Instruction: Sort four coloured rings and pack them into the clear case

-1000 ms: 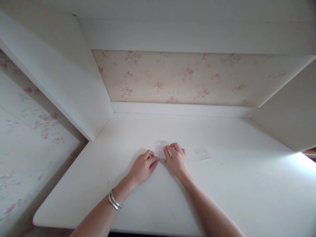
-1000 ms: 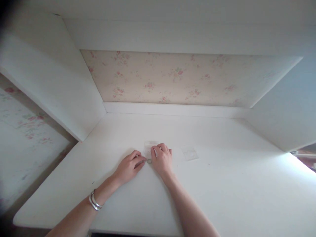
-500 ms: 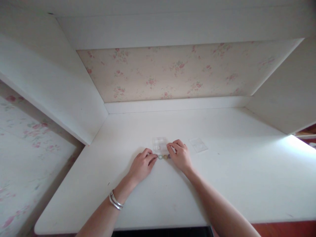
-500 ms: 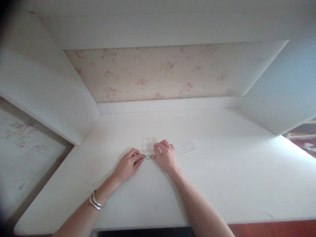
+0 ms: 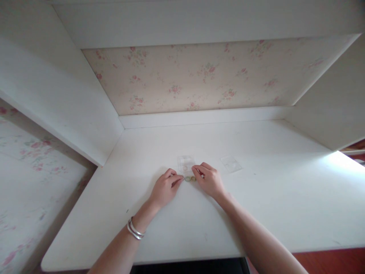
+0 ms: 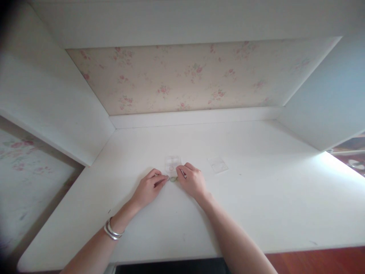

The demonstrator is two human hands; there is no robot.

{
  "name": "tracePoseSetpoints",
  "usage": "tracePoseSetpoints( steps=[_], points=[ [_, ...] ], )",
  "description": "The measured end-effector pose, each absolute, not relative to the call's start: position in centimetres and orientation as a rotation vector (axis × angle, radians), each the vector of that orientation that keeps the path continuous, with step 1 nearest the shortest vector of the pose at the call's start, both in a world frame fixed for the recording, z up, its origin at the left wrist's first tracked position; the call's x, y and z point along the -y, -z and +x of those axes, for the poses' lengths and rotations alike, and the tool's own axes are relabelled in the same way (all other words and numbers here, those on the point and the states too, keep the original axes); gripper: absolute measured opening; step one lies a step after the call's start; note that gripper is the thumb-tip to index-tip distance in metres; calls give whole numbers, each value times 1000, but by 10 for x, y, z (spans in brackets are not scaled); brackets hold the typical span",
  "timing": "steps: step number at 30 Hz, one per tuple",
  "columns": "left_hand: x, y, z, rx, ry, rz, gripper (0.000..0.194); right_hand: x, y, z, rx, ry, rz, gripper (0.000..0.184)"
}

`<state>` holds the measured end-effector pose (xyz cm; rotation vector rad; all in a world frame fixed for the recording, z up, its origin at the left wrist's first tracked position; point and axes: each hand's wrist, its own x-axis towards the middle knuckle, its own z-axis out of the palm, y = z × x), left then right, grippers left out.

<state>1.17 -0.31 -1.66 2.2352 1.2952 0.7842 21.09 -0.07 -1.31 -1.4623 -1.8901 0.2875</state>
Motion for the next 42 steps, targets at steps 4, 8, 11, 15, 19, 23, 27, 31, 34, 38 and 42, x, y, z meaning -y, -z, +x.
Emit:
tracePoseSetpoints(
  steps=[4,8,11,15,19,23,27,31,34,38,42],
  points=[
    [1,16,10,-1288,-854,2105,25,3,12,213,1969,-303,-1419,27],
    [-1,14,9,-1322,-927,2013,26,10,5,209,2170,-253,-1318,24],
    [-3,13,11,-1360,-982,2000,25,16,2,201,2305,-148,-1260,18],
    [-9,12,18,-1364,-1010,2014,26,18,5,190,2350,-53,-1310,19],
    [-18,12,28,-1374,-1007,2049,24,15,11,188,2343,-22,-1355,20],
    [-24,13,32,-1392,-960,2083,23,13,14,189,2342,-36,-1327,20],
    [-20,11,28,-1419,-974,2112,25,14,13,188,2324,-69,-1307,20],
    [-10,8,15,-1438,-943,2138,24,16,13,188,2299,-108,-1291,21],
    [-5,8,7,-1433,-871,2159,23,17,12,191,2265,-142,-1287,22],
    [-1,8,5,-1411,-754,2207,22,13,14,195,2124,-163,-1316,20],
    [4,7,9,-1378,-622,2270,23,4,17,197,1912,-133,-1380,22]
  ],
)
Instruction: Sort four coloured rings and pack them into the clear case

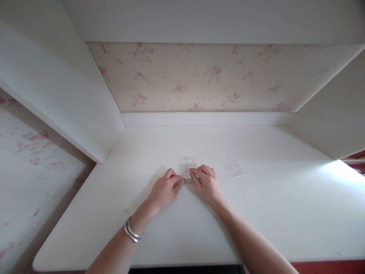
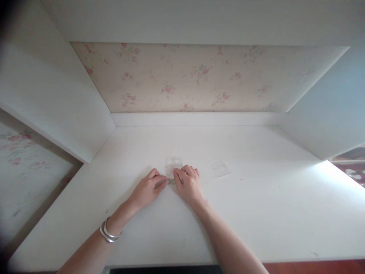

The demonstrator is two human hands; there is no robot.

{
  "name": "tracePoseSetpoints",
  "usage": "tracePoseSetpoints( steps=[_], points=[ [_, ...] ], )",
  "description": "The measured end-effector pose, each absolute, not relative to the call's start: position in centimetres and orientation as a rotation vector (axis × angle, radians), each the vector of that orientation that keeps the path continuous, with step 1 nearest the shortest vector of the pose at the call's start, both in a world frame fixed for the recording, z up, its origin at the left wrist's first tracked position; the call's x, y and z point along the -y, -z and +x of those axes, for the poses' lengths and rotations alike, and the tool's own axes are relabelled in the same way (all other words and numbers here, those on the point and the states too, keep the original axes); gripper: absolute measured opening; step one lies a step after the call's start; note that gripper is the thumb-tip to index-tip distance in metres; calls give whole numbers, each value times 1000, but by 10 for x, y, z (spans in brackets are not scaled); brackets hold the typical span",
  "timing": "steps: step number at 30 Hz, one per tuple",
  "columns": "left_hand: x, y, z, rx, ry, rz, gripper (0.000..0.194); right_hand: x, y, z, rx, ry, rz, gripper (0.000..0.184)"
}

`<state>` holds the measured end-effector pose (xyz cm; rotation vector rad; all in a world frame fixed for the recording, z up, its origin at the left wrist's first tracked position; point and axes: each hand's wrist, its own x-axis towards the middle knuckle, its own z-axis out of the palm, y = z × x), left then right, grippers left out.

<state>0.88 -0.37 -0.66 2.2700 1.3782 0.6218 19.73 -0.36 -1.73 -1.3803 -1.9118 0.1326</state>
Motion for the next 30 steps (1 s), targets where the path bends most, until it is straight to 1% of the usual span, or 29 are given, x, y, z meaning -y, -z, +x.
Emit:
tracePoseSetpoints(
  steps=[4,9,17,25,30],
  points=[
    [5,9,10,-1395,-580,2329,23,-4,22,195,1819,-112,-1435,24],
    [4,11,9,-1404,-589,2366,23,-10,27,193,1846,-103,-1473,22],
    [4,10,11,-1421,-602,2337,23,-7,25,198,1768,-180,-1523,23],
    [-5,10,9,-1367,-763,2093,25,-1,25,200,1856,-200,-1447,21],
    [-7,8,11,-1370,-876,2020,26,9,16,198,2083,-195,-1357,16]
  ],
)
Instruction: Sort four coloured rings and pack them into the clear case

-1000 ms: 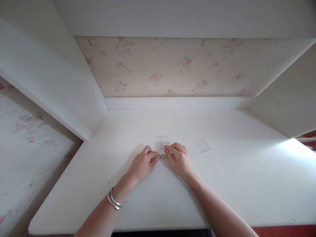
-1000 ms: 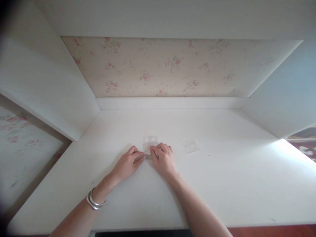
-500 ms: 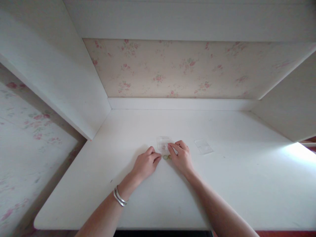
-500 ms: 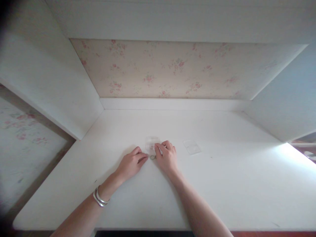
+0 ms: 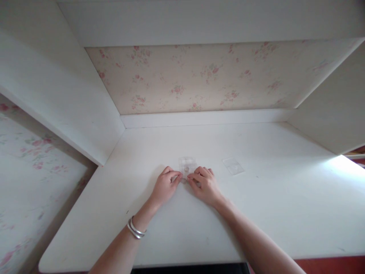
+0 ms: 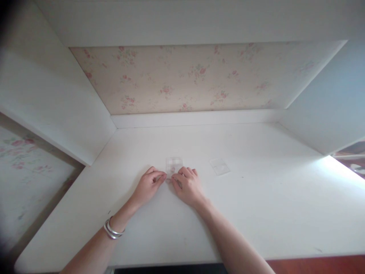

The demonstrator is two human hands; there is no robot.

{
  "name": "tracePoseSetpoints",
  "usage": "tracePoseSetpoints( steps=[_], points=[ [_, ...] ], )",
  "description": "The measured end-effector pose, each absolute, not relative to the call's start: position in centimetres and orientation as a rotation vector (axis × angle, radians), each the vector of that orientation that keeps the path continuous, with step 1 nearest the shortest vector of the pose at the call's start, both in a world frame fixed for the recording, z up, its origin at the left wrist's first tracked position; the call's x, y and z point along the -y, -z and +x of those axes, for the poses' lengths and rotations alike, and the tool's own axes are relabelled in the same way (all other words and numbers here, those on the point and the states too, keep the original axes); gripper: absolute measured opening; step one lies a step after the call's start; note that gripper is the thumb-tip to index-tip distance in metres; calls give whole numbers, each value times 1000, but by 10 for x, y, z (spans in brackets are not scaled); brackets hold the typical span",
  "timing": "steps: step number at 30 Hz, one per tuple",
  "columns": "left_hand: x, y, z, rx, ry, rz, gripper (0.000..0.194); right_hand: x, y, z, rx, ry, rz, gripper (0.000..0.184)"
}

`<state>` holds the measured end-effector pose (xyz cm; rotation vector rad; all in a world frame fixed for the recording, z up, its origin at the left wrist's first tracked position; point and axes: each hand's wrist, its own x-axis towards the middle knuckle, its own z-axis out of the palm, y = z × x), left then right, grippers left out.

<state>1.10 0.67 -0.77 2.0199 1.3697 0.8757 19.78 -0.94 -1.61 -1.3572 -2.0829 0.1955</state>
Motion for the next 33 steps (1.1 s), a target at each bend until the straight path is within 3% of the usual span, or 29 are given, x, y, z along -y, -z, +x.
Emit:
tracePoseSetpoints(
  steps=[8,22,33],
  points=[
    [-11,6,27,-1414,-1037,1962,29,16,10,191,2297,-175,-1302,17],
    [-16,9,22,-1408,-1005,1958,30,17,11,192,2340,-166,-1293,18],
    [3,7,7,-1338,-606,2267,17,-2,19,197,1886,-168,-1395,22]
  ],
)
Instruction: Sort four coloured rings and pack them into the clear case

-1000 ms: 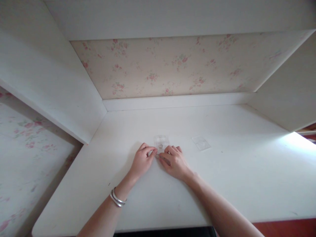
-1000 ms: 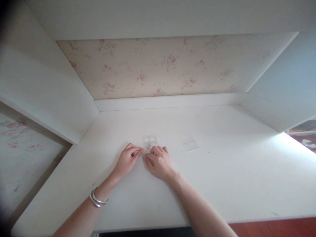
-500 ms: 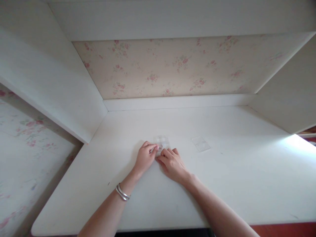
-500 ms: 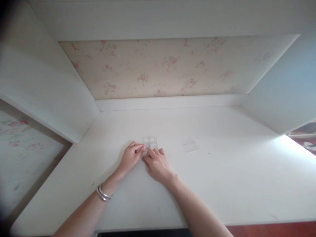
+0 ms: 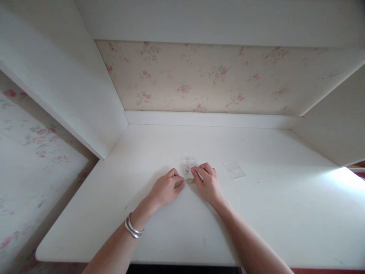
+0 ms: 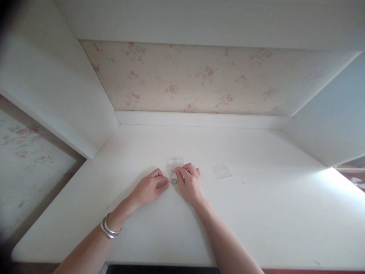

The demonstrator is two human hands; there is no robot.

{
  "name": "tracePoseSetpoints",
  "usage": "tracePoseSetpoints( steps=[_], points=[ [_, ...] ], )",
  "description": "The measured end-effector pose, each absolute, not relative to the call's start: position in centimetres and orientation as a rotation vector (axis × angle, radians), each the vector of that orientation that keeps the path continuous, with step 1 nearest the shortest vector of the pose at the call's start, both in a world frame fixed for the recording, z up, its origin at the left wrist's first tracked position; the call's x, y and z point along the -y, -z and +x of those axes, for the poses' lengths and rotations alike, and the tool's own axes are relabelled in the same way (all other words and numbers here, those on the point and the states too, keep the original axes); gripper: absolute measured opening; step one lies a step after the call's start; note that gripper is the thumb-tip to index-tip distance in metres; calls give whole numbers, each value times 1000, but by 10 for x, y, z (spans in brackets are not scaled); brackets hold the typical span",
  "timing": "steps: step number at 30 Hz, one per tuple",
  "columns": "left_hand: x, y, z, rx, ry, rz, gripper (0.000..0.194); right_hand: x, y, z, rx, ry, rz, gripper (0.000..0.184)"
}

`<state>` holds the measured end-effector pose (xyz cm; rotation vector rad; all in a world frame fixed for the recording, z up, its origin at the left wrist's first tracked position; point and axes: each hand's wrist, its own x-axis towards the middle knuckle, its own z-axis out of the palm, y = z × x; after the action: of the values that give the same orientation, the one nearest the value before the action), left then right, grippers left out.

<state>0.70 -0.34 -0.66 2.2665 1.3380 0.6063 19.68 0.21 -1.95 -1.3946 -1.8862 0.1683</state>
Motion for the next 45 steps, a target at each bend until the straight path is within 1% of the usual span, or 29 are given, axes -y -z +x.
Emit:
tracePoseSetpoints(
  steps=[5,12,15,17,21,26,35,45],
  points=[
    [5,9,7,-1346,-534,2351,16,-7,21,195,1948,-159,-1424,21],
    [7,11,9,-1352,-454,2381,19,-6,19,211,1806,-128,-1493,25],
    [7,12,9,-1355,-444,2359,19,-6,18,217,1818,-152,-1494,23],
    [7,10,10,-1322,-499,2303,19,-5,16,218,1844,-189,-1481,21],
    [-1,2,14,-1235,-717,2154,21,-3,10,220,1951,-272,-1424,19],
    [-17,-1,28,-1288,-917,2111,23,2,6,219,2129,-334,-1342,17],
    [-13,5,22,-1395,-994,2099,22,6,4,218,2332,-320,-1260,14],
    [-1,2,19,-1348,-933,2124,19,8,7,212,2410,-257,-1243,16]
  ],
)
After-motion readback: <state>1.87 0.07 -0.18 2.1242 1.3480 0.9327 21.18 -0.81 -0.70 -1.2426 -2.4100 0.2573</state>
